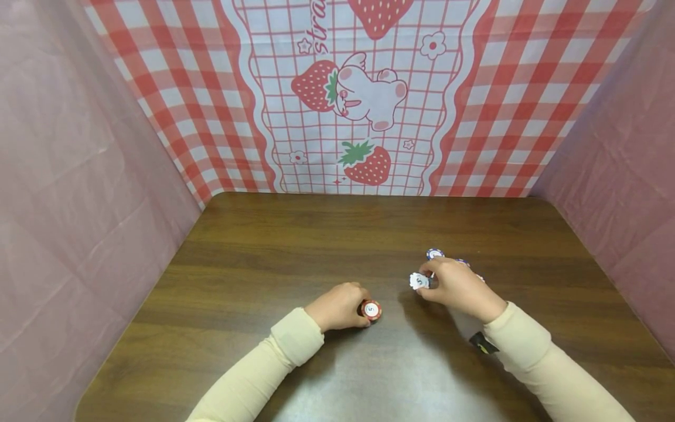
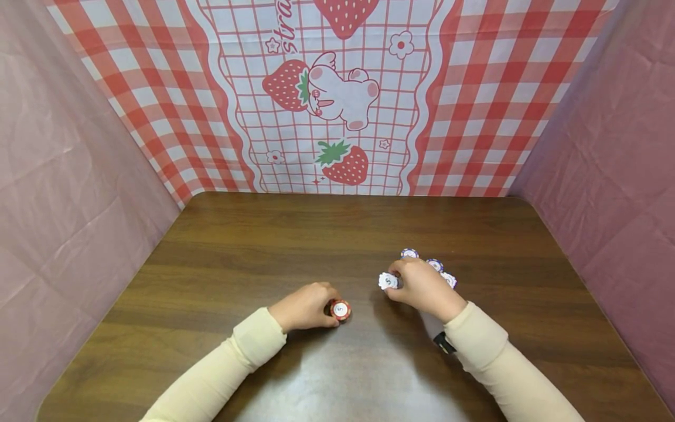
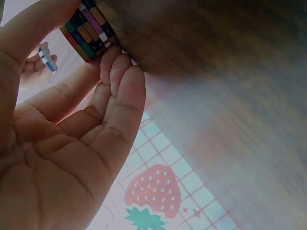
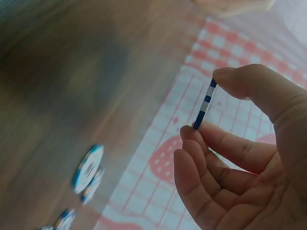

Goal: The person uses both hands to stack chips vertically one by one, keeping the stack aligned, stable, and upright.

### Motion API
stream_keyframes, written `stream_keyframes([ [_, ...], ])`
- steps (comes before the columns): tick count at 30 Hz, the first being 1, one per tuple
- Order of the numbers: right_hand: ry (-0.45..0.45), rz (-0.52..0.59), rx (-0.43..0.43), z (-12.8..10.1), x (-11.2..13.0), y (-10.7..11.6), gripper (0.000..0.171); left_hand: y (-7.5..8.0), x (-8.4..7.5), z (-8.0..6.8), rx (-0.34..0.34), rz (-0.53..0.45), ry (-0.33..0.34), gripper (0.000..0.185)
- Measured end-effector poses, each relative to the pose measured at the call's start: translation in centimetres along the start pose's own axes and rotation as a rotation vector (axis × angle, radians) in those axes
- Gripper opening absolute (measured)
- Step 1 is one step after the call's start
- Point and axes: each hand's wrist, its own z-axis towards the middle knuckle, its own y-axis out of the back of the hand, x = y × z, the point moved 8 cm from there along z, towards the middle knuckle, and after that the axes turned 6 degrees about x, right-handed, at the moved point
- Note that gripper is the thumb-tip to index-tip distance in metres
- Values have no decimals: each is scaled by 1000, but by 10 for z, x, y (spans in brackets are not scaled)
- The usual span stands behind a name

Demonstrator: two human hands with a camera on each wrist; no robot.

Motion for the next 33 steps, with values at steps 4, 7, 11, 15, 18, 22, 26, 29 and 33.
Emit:
stream_keyframes([
  [4,64,7,3,6,17,-5,23,0,1,1,-5,4,-1,26],
  [7,99,7,9,10,29,-9,24,-1,2,2,-8,2,0,25],
  [11,135,27,33,14,42,-16,25,-2,3,2,-4,-4,5,25],
  [15,165,39,62,18,52,-23,25,-2,3,2,-1,-10,3,24],
  [18,173,36,79,20,59,-29,24,-2,3,3,-2,-6,-6,22],
  [22,184,43,94,21,65,-35,24,-2,3,3,1,4,-8,22],
  [26,195,45,111,22,70,-42,23,-1,3,2,0,-1,0,23],
  [29,200,44,132,23,74,-46,23,0,3,1,-3,-2,2,23],
  [33,205,43,148,24,76,-51,23,0,3,1,-5,4,3,25],
])
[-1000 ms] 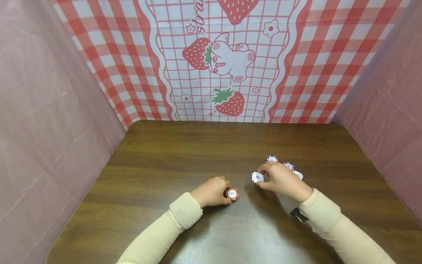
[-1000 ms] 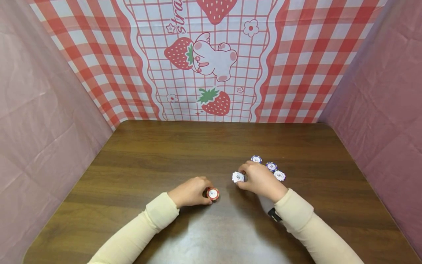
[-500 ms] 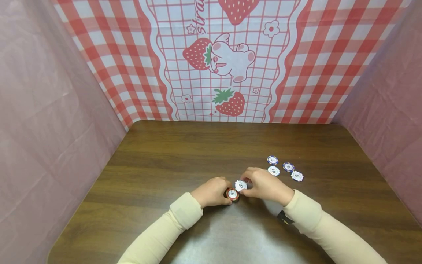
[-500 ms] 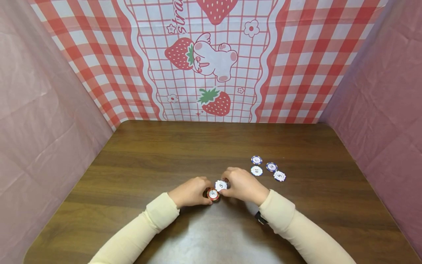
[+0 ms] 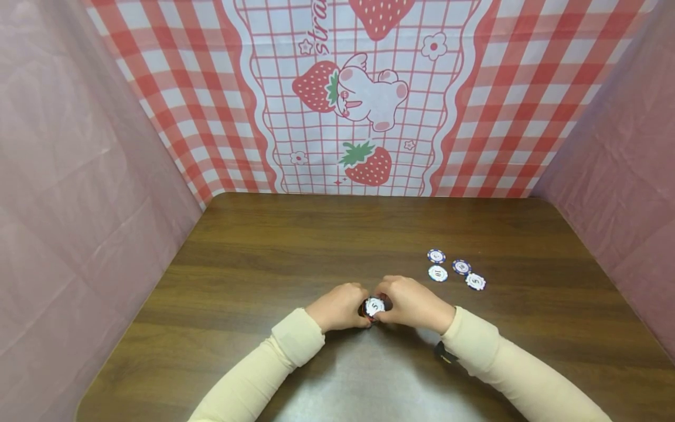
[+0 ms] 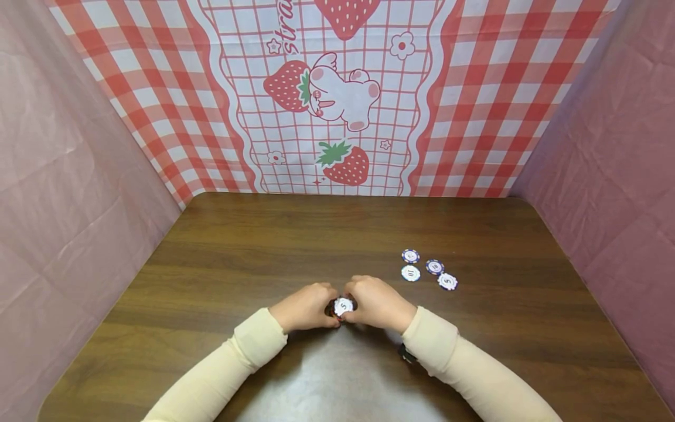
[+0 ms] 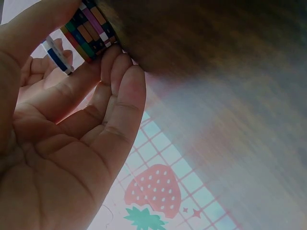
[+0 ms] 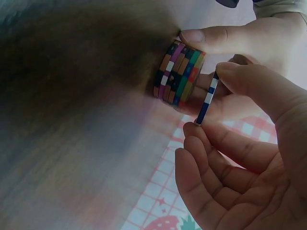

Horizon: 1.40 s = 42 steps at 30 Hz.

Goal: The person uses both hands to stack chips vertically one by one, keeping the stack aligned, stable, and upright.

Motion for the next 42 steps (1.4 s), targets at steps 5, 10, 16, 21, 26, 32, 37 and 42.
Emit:
stream_keyframes([
  [5,-2,-4,-3,1,0,-3,24,0,-1,0,-6,7,-6,25],
  [10,12,-9,-11,1,0,-5,21,0,-1,1,-9,9,-8,24],
  [16,37,-7,-13,1,2,-6,18,0,-1,1,-7,12,-7,24],
  [21,40,-11,-14,1,3,-8,17,1,-1,0,-9,16,-7,24],
  [26,43,-16,-21,1,3,-8,17,1,-1,0,-5,11,-6,24],
  [32,47,-10,-24,1,4,-8,17,1,-2,0,-3,6,-8,23],
  [37,30,-7,-15,1,3,-8,18,2,-2,0,-2,7,-11,24],
  [42,17,-5,-10,0,2,-9,20,2,-2,0,-6,6,-17,24],
])
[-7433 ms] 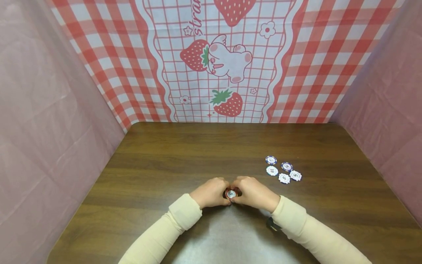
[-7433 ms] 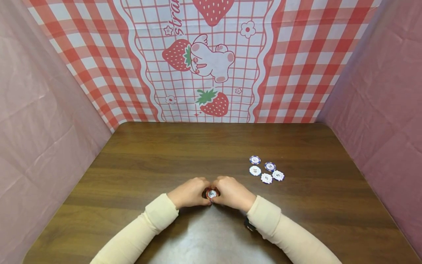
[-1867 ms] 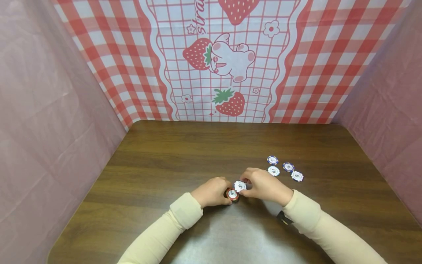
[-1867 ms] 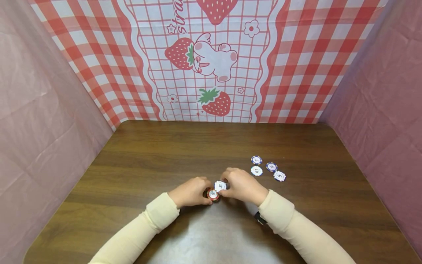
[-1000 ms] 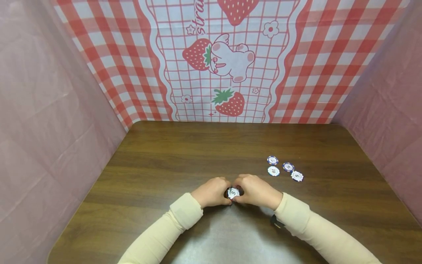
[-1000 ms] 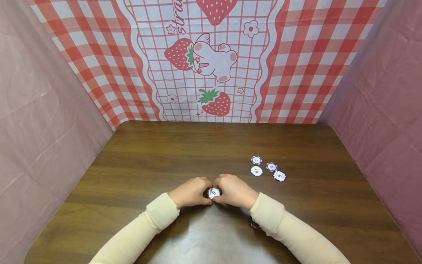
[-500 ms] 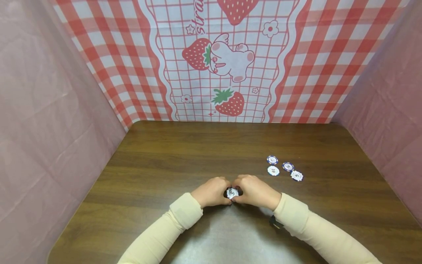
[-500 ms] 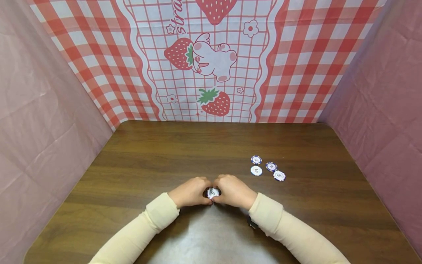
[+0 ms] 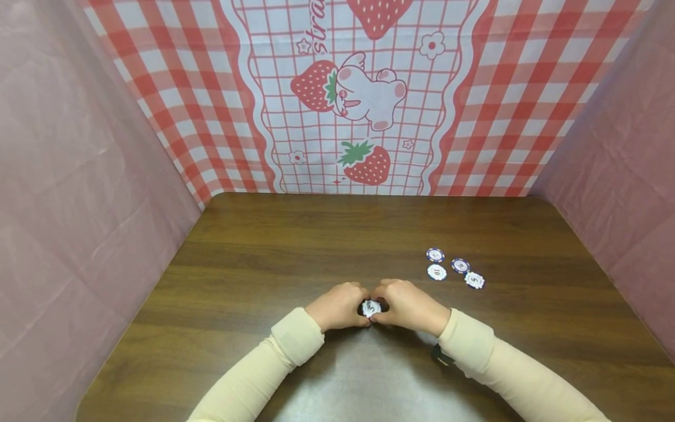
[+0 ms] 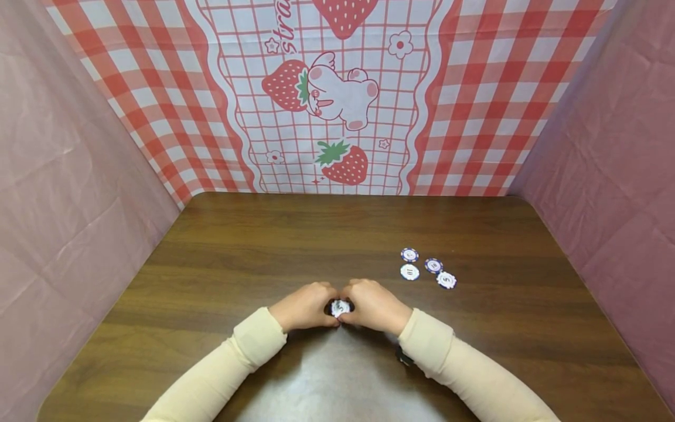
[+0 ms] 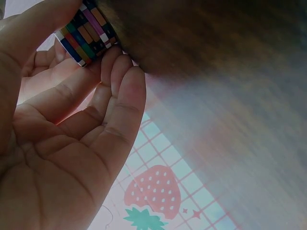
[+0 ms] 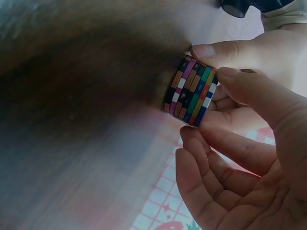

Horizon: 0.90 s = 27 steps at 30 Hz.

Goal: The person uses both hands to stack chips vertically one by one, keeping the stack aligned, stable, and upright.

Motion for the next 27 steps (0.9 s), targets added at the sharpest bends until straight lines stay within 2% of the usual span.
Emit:
stream_keyframes([
  [4,-23,7,-10,-3,-3,3,25,0,-1,0,3,-7,-6,24],
  [12,-81,30,-58,-14,-17,19,34,-1,1,0,31,-6,29,28],
  [19,-172,10,-125,-33,-41,37,36,-1,-4,5,31,15,9,27],
  [27,-268,-7,-197,-56,-72,55,36,-3,-3,0,17,-2,5,27],
])
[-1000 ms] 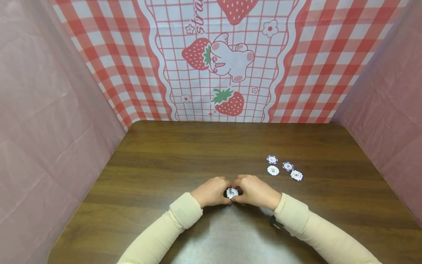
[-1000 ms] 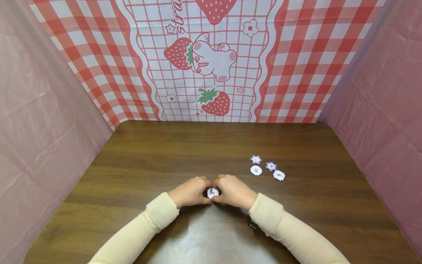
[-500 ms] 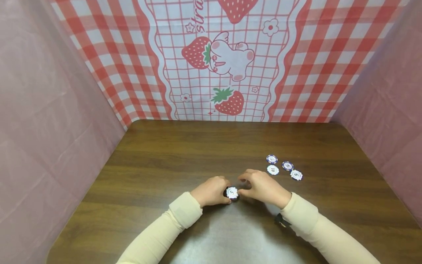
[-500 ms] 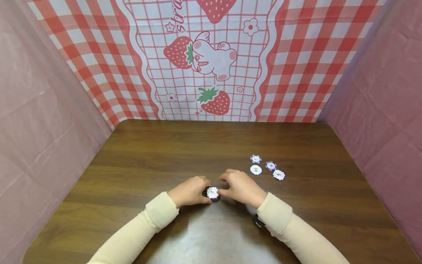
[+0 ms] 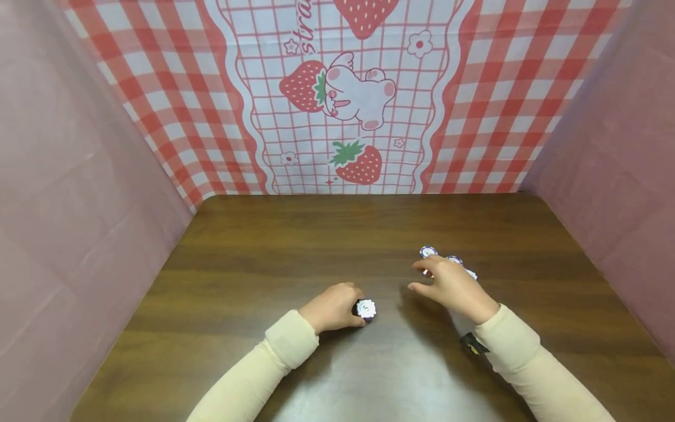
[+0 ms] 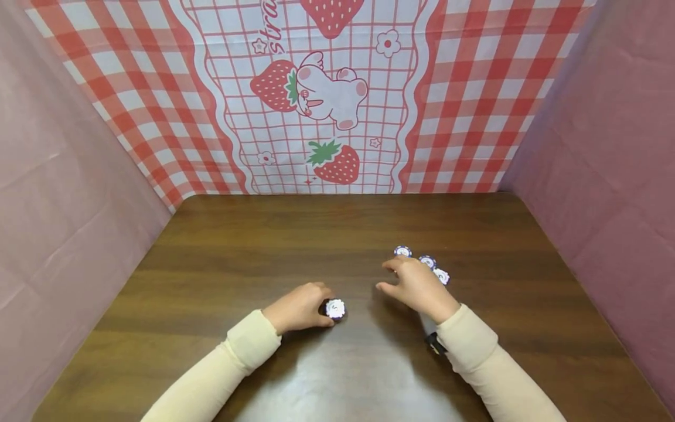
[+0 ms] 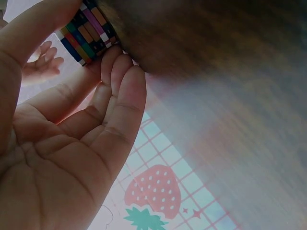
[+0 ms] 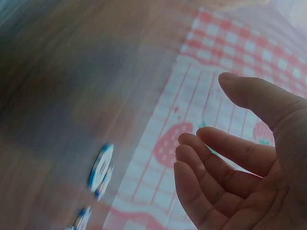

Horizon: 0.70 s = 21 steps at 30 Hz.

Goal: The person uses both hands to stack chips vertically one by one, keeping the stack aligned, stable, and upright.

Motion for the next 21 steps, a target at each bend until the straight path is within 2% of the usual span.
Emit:
stream_keyframes([
  [5,-81,-16,-4,-7,-23,8,36,0,2,-3,-4,-3,11,26],
  [11,-172,-32,-6,-17,-52,16,41,3,-2,-2,-24,-4,-15,24],
  [21,-249,-87,69,-28,-83,17,41,1,-3,0,-25,-37,-6,28],
])
